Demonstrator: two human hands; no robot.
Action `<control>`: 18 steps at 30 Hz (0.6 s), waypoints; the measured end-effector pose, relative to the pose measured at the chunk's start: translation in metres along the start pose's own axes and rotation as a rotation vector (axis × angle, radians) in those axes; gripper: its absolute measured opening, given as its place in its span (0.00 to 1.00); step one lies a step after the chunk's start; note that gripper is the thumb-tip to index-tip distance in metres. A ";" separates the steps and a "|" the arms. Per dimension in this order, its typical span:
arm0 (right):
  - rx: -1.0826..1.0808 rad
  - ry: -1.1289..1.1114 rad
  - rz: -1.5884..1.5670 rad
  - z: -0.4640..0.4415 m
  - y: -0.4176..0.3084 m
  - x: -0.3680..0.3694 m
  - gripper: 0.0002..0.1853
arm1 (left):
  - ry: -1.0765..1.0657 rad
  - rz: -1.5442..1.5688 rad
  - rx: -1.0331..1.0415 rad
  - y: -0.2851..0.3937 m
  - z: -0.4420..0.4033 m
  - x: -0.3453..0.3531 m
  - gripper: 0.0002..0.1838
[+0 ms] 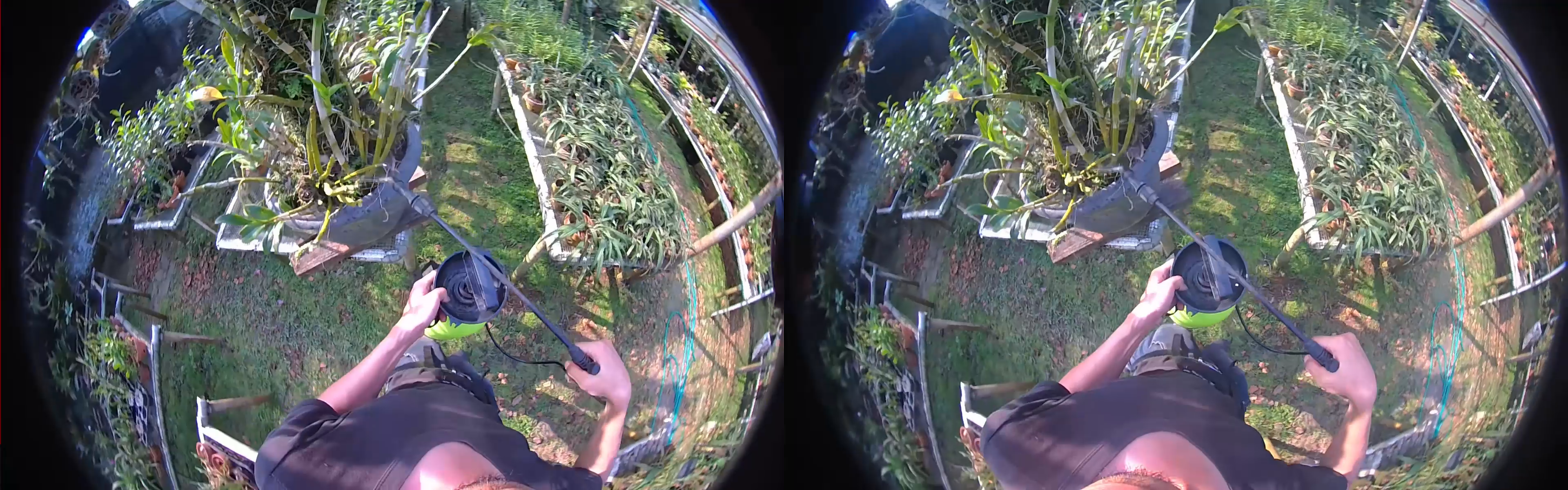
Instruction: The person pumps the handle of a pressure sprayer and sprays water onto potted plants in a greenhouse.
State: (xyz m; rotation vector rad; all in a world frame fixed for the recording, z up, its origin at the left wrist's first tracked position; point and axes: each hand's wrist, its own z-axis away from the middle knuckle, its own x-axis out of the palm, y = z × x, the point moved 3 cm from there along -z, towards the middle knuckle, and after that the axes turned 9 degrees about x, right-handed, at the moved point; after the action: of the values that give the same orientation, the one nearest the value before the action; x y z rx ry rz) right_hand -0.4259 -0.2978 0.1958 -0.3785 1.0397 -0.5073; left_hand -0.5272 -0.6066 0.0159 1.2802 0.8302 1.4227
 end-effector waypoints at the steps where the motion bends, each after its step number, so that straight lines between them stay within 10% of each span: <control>1: -0.074 0.058 0.033 -0.009 0.006 -0.009 0.14 | 0.056 -0.008 -0.031 0.013 0.003 0.013 0.23; 5: 0.062 0.273 -0.037 -0.055 0.031 -0.051 0.11 | 0.143 0.112 -0.017 0.004 -0.012 0.032 0.23; 8: -0.445 0.594 0.117 -0.089 0.061 -0.055 0.11 | 0.233 0.151 0.007 -0.007 -0.025 0.046 0.22; 9: -0.304 0.302 0.130 -0.106 0.056 -0.065 0.11 | 0.259 0.132 0.005 -0.004 -0.028 0.052 0.22; 12: -0.042 0.341 -0.062 -0.148 0.051 -0.097 0.10 | 0.289 0.127 -0.005 -0.003 -0.045 0.070 0.22; 18: -0.177 0.326 0.011 -0.234 0.074 -0.138 0.10 | 0.317 0.088 0.107 -0.017 -0.104 0.099 0.23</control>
State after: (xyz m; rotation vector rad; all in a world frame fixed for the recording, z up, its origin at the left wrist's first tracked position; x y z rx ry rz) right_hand -0.6737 -0.1727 0.1476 -0.4564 1.4068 -0.4775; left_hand -0.6171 -0.4939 0.0072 1.1987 1.0842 1.6994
